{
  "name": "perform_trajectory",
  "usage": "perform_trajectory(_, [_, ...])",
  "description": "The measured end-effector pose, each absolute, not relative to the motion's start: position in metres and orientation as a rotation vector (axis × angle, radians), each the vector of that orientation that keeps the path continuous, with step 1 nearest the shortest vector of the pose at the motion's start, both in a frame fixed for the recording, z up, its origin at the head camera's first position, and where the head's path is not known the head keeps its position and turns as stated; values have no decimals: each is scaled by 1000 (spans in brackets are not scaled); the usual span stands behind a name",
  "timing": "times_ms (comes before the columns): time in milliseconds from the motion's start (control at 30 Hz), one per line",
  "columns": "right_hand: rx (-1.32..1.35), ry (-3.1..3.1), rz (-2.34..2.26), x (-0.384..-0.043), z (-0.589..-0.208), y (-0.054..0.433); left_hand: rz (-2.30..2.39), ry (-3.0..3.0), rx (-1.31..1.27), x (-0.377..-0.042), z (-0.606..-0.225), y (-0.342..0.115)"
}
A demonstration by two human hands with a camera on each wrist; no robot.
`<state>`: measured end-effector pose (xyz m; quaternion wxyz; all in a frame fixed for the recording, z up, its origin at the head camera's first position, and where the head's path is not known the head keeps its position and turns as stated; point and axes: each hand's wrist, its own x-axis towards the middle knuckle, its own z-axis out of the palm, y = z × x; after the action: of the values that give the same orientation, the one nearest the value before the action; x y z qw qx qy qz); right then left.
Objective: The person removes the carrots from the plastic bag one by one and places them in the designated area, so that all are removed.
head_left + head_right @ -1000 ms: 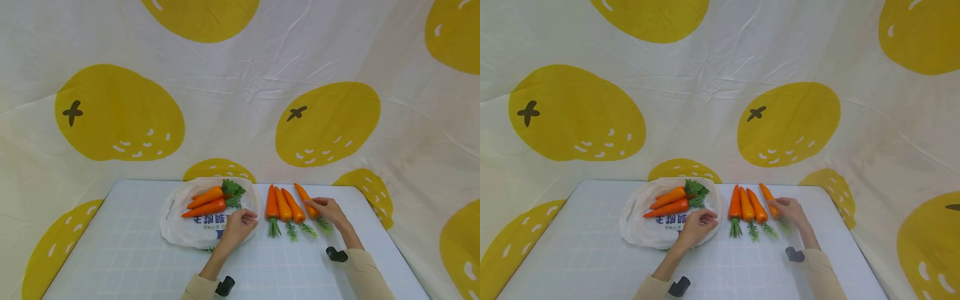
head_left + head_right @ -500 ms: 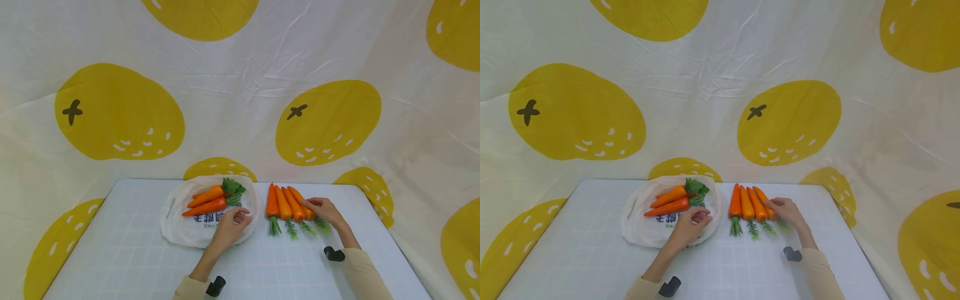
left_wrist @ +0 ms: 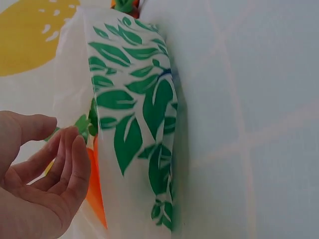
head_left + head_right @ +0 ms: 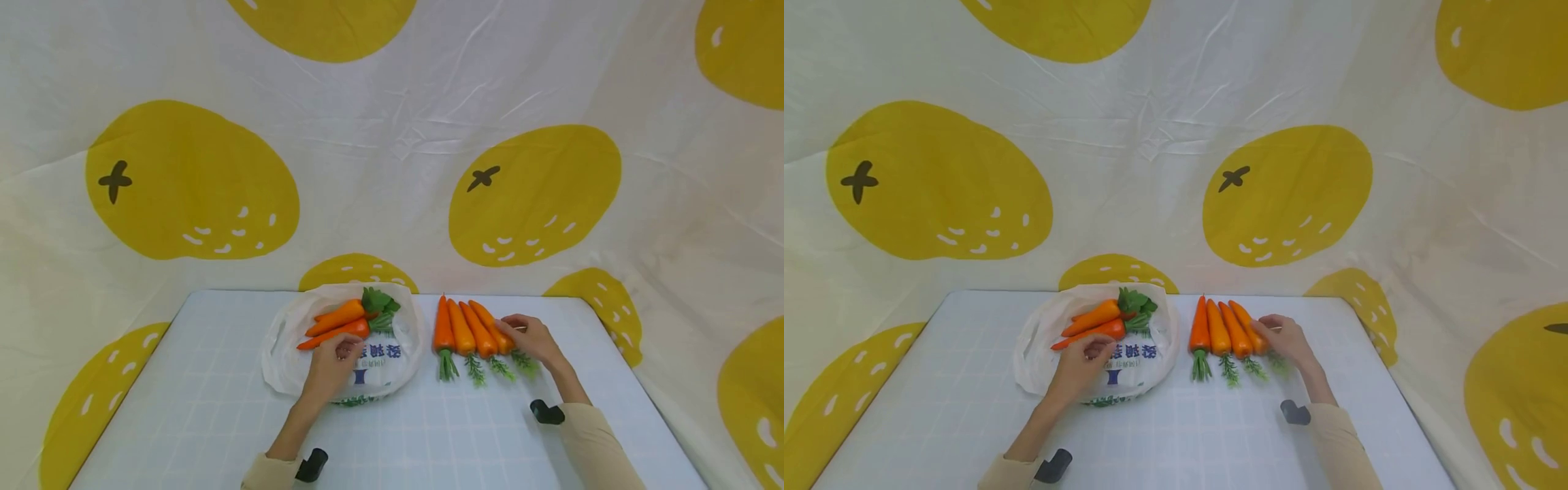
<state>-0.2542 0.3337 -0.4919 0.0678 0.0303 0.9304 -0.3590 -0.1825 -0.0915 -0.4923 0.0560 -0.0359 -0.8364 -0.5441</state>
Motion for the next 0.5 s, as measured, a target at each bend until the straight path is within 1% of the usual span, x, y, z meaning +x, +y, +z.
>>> perform_trajectory(167, [60,2890,-1143,-255,-488,329,-1563,-2521,-21,-185,-495,-112])
perform_trajectory(500, [-135,2971,-1280,-255,-475,305,-1402,-2445,87,-184,-499,-140])
